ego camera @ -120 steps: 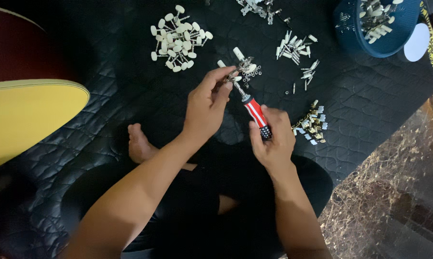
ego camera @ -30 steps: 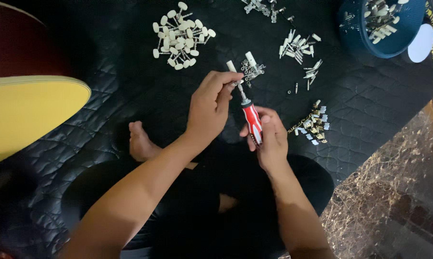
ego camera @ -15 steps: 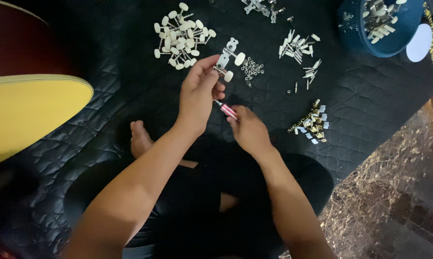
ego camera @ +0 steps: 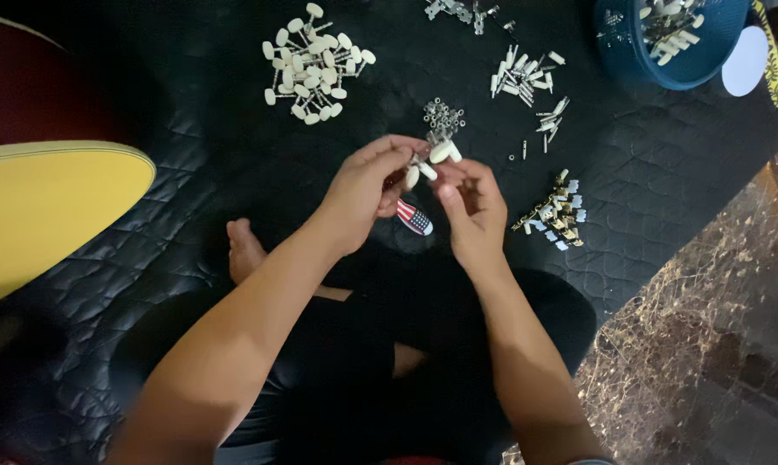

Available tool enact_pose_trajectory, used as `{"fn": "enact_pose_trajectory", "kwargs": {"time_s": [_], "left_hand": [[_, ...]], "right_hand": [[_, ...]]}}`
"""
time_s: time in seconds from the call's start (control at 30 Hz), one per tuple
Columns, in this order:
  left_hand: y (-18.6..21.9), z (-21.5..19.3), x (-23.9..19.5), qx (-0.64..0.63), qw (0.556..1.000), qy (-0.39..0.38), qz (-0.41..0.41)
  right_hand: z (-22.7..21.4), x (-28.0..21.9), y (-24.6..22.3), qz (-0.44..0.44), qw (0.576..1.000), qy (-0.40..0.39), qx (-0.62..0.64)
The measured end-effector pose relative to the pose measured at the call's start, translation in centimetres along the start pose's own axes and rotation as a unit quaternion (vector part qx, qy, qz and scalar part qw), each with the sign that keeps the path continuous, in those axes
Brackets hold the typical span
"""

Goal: The person assembles guitar tuning machines by inserting white plastic posts into metal tuner bodies, adding washers, and tightening screws with a screwdriver. The person handles multiple tuners one at a time, picking parts from piles on the floor.

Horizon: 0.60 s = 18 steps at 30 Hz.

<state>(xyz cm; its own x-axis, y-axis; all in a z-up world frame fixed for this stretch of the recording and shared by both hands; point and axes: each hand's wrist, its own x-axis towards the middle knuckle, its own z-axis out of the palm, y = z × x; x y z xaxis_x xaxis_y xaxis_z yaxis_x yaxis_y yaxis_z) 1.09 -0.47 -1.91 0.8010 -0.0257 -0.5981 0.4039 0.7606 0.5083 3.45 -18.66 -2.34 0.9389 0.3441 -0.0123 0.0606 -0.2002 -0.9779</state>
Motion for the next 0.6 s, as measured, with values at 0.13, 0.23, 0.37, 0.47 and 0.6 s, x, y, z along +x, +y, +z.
{"fn": "enact_pose_trajectory", "kwargs": {"time_s": [0.13, 0.23, 0.37, 0.47, 0.6], "left_hand": [[0.2, 0.6, -0.7, 0.025, 0.999, -0.034, -0.029], [0.0, 0.3, -0.5, 0.032, 0.998, -0.034, -0.038], [0.1, 0.6, -0.7, 0.044, 0.997, -0.034, -0.047], [0.7, 0.9, -1.2, 0.058, 0.996, -0.043, -0.052], [0.4, 0.9, -1.1, 0.049, 0.997, -0.029, -0.052]], "right_hand": [[-0.5, -0.2, 1.2, 0.036, 0.996, 0.0, 0.077], [-0.1, -0.2, 1.1, 0.044, 0.994, 0.008, 0.096], [0.2, -0.2, 0.3, 0.044, 0.995, 0.021, 0.088], [0.3, -0.2, 0.0, 0.044, 0.995, 0.021, 0.084], [0.2, -0.2, -0.9, 0.059, 0.994, 0.024, 0.088]]}}
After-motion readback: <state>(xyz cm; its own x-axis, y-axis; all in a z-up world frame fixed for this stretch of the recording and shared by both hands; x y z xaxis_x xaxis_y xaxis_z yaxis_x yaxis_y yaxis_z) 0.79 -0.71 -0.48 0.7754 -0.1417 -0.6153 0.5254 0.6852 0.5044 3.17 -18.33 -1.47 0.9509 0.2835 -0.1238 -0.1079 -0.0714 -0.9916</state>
